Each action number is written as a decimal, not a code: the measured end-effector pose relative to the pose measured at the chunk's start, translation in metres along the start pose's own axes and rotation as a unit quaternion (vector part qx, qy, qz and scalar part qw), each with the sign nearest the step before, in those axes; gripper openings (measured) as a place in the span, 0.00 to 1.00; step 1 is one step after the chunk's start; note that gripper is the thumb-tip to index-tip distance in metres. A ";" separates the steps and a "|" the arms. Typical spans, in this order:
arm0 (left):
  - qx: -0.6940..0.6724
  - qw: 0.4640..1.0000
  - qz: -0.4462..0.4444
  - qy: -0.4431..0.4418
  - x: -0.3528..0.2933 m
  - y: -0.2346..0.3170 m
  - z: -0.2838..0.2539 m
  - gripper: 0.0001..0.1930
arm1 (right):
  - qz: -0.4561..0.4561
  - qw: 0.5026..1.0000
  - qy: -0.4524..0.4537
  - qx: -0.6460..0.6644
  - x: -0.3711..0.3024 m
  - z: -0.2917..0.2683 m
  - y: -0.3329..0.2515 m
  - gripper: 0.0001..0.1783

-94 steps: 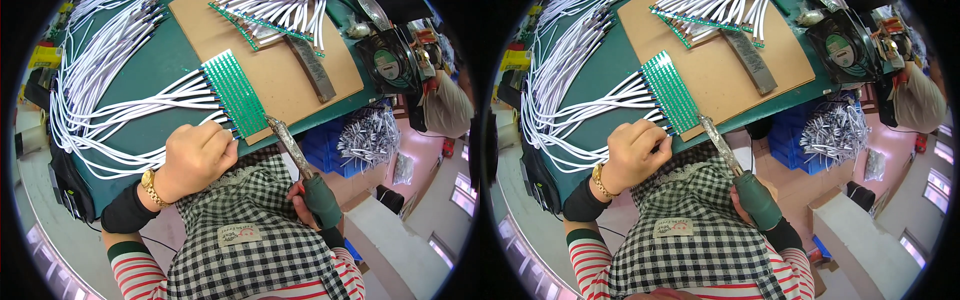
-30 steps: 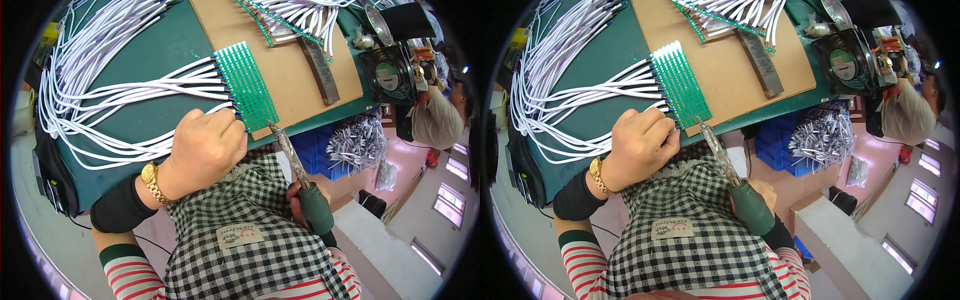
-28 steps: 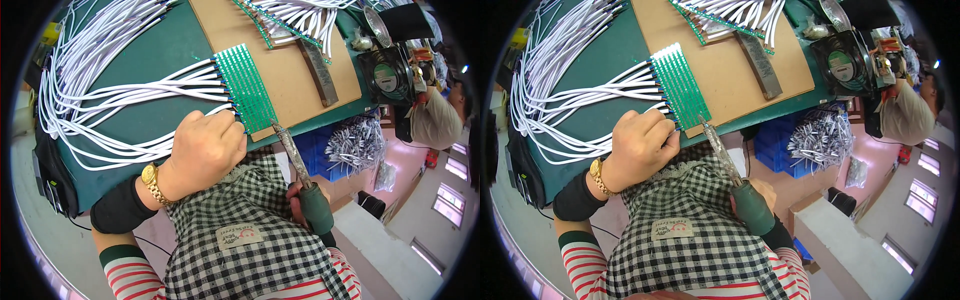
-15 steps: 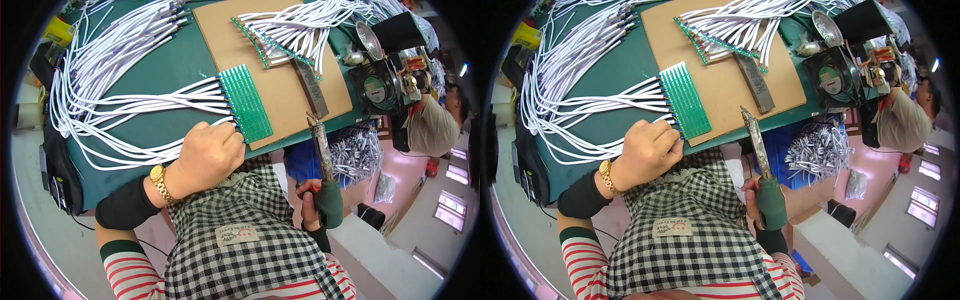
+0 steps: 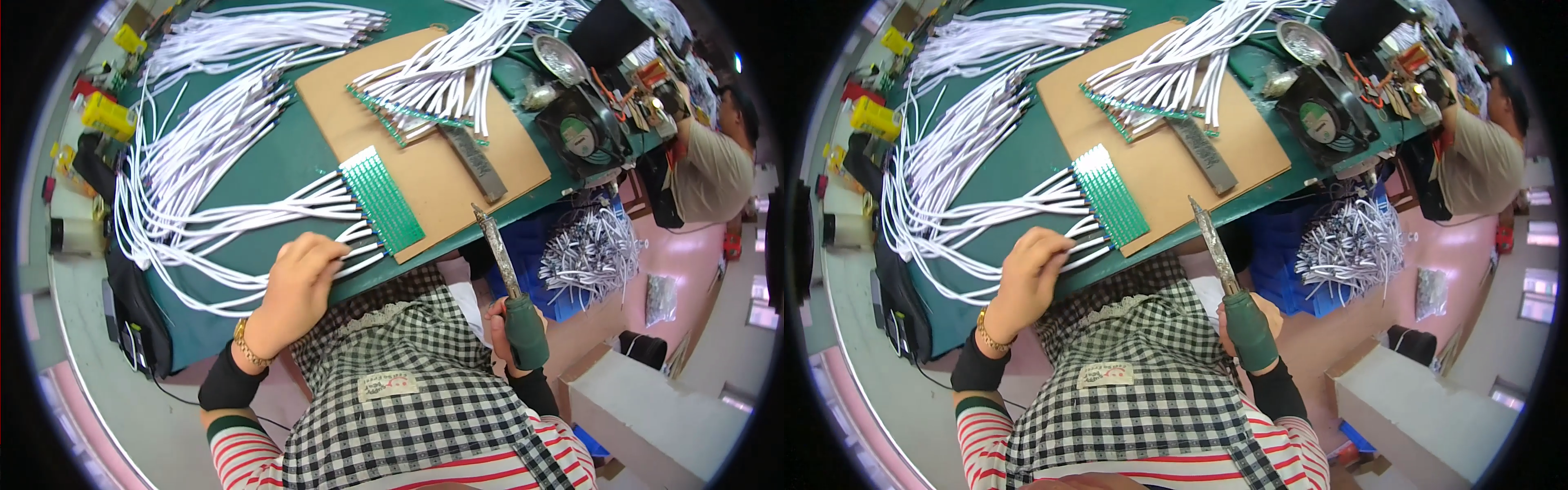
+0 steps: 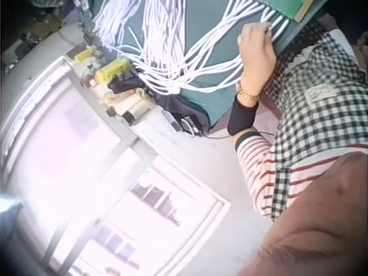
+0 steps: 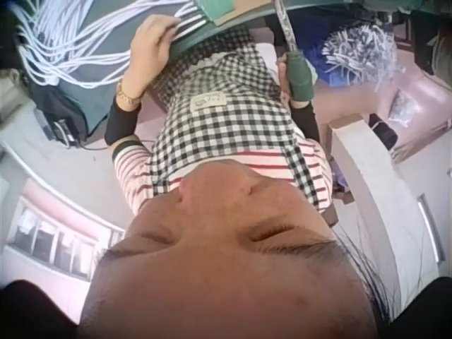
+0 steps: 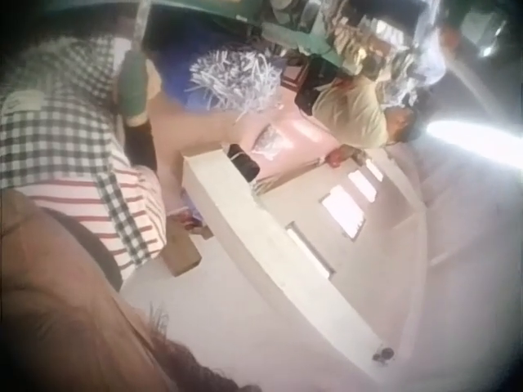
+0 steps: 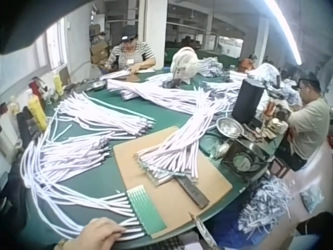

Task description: The person solders multiple white wires to a green printed circuit board using a soldering iron and solder wire.

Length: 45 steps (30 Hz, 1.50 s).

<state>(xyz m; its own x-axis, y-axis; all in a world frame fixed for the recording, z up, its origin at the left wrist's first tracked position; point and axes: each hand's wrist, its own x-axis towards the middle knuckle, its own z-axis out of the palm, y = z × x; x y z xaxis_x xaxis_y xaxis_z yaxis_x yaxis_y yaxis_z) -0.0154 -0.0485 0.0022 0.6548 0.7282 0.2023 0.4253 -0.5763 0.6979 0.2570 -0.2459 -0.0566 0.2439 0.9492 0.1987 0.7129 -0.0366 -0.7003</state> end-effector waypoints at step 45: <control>0.319 0.910 -0.115 -0.239 -0.032 -0.033 -0.109 0.16 | 0.050 0.854 0.170 0.490 0.037 0.028 0.014 0.16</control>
<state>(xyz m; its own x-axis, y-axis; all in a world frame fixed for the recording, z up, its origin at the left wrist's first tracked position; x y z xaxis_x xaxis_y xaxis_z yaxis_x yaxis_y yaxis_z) -0.1186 -0.0128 0.0478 0.6351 0.6999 -0.3268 0.7616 -0.6381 0.1132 0.2575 -0.2028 -0.0778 0.5669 0.8047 0.1762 -0.1733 0.3256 -0.9295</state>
